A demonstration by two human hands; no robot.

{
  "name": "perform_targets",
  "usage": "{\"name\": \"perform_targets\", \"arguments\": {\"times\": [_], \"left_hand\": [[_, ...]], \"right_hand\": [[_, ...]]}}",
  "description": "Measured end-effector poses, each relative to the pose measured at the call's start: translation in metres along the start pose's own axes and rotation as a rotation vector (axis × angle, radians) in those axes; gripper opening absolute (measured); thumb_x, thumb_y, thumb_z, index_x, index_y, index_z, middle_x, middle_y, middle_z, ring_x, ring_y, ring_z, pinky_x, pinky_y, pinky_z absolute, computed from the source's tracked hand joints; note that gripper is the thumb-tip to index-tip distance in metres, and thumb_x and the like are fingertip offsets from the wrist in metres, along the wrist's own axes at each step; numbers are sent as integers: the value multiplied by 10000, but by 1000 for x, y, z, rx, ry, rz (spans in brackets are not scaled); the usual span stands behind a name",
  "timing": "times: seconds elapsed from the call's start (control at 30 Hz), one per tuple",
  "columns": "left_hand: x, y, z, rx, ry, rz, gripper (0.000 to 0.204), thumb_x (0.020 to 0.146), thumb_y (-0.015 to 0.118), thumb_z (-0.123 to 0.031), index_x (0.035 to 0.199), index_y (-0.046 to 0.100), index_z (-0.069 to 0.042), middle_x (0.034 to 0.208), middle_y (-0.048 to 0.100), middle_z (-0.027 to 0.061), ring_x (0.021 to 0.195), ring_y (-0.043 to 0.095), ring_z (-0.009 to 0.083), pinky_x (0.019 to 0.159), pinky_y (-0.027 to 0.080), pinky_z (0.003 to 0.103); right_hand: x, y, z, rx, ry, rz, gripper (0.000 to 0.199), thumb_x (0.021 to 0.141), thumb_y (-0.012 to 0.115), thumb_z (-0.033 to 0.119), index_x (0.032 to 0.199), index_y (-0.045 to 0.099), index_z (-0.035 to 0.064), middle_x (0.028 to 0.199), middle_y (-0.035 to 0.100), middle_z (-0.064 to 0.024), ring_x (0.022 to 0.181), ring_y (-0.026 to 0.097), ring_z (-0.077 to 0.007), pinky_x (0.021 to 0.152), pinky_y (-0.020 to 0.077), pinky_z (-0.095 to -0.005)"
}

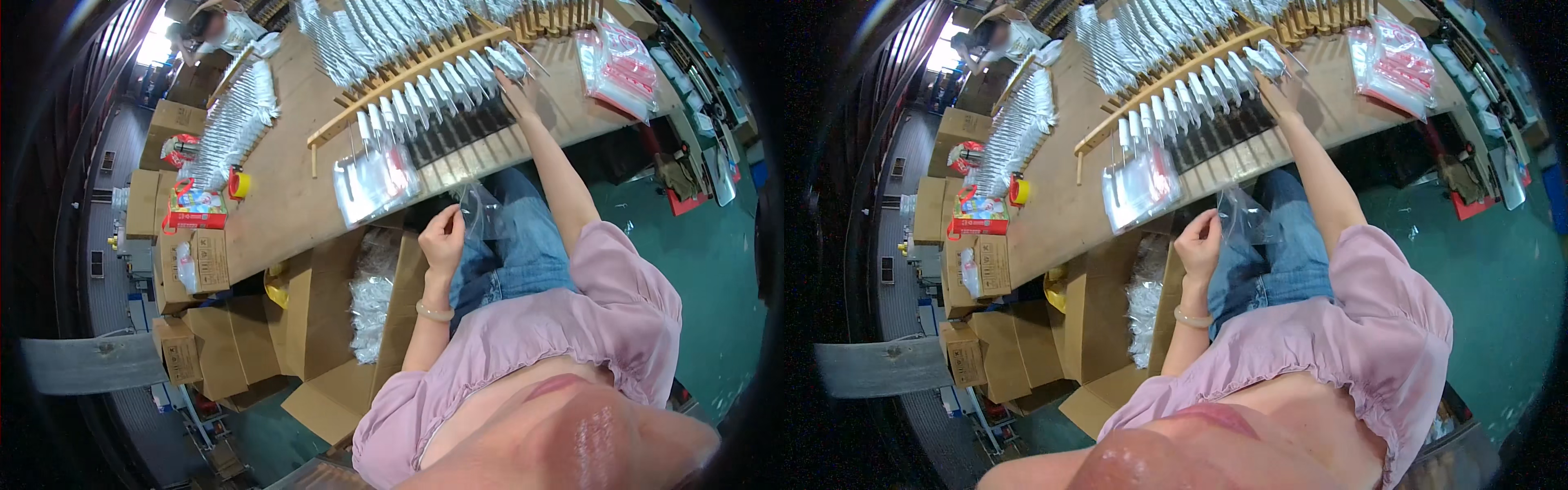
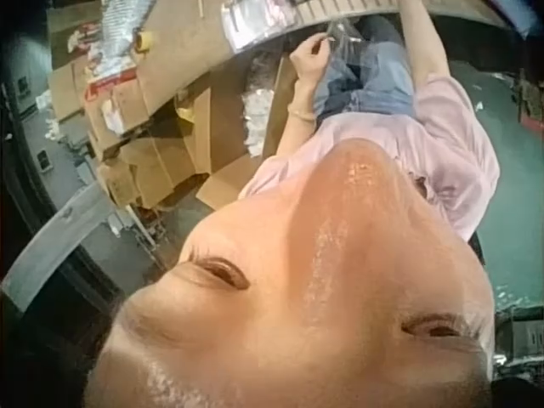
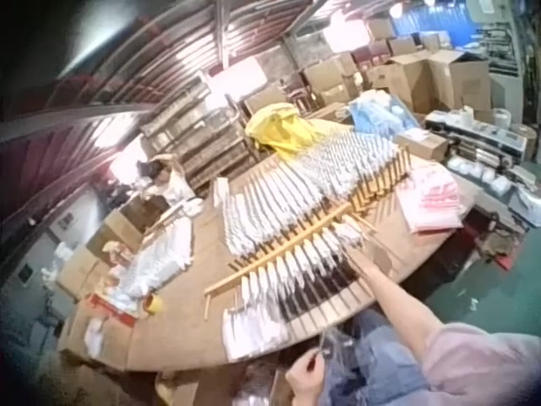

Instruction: Place small industrial components into plastic bags and organize them on the workbench.

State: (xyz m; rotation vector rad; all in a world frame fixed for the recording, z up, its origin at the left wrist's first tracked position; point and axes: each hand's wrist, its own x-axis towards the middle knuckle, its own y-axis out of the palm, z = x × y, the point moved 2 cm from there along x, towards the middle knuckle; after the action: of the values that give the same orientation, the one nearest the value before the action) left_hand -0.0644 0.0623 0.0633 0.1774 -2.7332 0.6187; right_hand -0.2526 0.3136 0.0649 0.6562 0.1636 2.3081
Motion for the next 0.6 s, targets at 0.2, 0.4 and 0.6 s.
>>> {"name": "perform_targets", "arguments": {"times": [0.2,0.4,0.6], "left_hand": [[10,16,-2,52,-12,110,113,841,648,-96,925,675,-25,656,633,63,588,577,68,562,472,234],[22,29,-4,172,188,127,79,822,643,-111,870,667,-53,677,636,148,590,642,268,544,494,321],[14,43,0,150,177,97,77,829,624,-112,862,661,-53,692,635,157,621,644,303,547,497,347]], "right_hand": [[-33,-62,17,-372,-81,52,186,815,691,120,970,671,18,853,691,-56,812,628,-117,742,484,-269],[-110,-95,88,-431,44,565,251,761,689,67,1000,653,-1,851,692,-74,784,641,-117,728,492,-279],[-124,-72,95,-821,2,1234,308,708,668,50,1014,643,22,871,680,-74,737,642,-147,689,529,-328]]}}
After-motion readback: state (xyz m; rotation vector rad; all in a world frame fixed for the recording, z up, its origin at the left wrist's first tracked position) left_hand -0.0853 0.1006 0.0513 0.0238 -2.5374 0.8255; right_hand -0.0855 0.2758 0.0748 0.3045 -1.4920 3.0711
